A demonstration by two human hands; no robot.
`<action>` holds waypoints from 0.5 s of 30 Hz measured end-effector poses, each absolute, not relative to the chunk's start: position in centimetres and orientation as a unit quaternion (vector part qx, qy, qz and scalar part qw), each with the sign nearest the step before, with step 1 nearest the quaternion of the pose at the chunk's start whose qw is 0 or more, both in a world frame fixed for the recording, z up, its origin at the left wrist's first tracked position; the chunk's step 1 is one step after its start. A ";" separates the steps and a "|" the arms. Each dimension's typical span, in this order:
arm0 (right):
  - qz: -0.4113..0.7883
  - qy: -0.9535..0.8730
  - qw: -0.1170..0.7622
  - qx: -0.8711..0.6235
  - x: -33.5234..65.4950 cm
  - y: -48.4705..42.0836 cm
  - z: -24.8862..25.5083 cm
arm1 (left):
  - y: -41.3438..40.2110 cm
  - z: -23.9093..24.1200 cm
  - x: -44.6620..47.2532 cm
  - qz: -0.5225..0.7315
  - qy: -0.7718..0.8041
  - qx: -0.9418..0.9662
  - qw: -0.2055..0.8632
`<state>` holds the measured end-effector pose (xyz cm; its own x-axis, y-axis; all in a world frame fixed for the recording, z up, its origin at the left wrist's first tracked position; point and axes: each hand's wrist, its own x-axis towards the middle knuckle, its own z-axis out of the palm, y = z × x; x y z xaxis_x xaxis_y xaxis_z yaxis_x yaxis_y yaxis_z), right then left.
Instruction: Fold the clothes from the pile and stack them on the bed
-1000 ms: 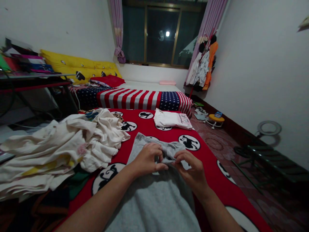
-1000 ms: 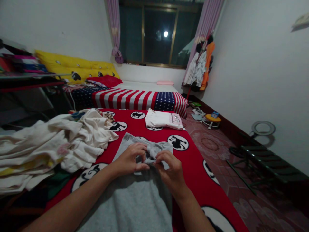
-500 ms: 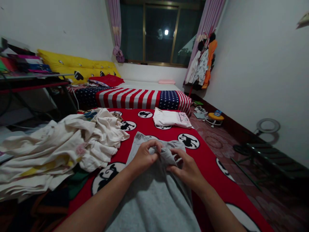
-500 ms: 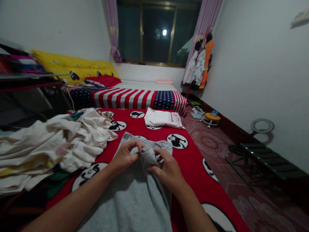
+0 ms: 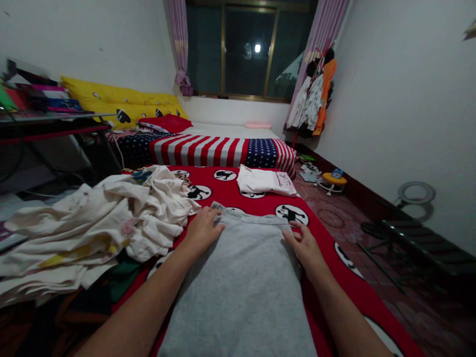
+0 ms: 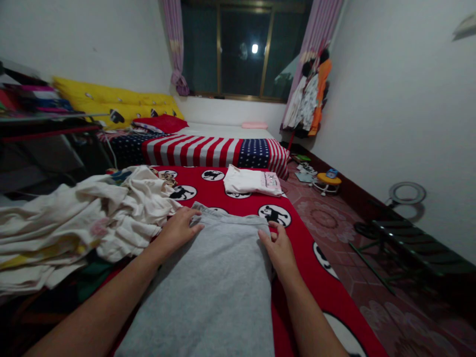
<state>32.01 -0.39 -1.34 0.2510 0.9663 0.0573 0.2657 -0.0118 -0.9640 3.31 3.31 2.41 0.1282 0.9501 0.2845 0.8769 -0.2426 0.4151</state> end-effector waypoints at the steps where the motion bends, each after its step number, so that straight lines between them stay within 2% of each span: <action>1: 0.338 -0.517 0.493 -0.613 32.0 -0.5 -1.2 | 3.5 2.5 2.7 0.232 0.633 0.736 0.059; 4: 0.298 -0.583 0.472 -0.590 31.9 -0.8 -0.6 | 3.7 3.1 1.6 0.194 0.664 0.718 0.077; 10: 0.309 -0.625 0.408 -0.590 31.3 -1.4 0.0 | 3.8 2.5 1.8 0.162 0.664 0.722 0.105; 12: 0.298 -0.621 0.421 -0.590 31.0 -1.5 0.3 | 4.0 2.3 2.0 0.214 0.640 0.727 0.130; 15: 0.248 -0.616 0.494 -0.562 30.7 -1.1 0.6 | 4.5 2.5 2.3 0.356 0.593 0.708 0.143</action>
<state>30.68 -1.09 0.62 0.1178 0.9365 0.3303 0.4478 0.2468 -0.8594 2.25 4.45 2.48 0.0440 0.9413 0.3346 0.7385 -0.2562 0.6237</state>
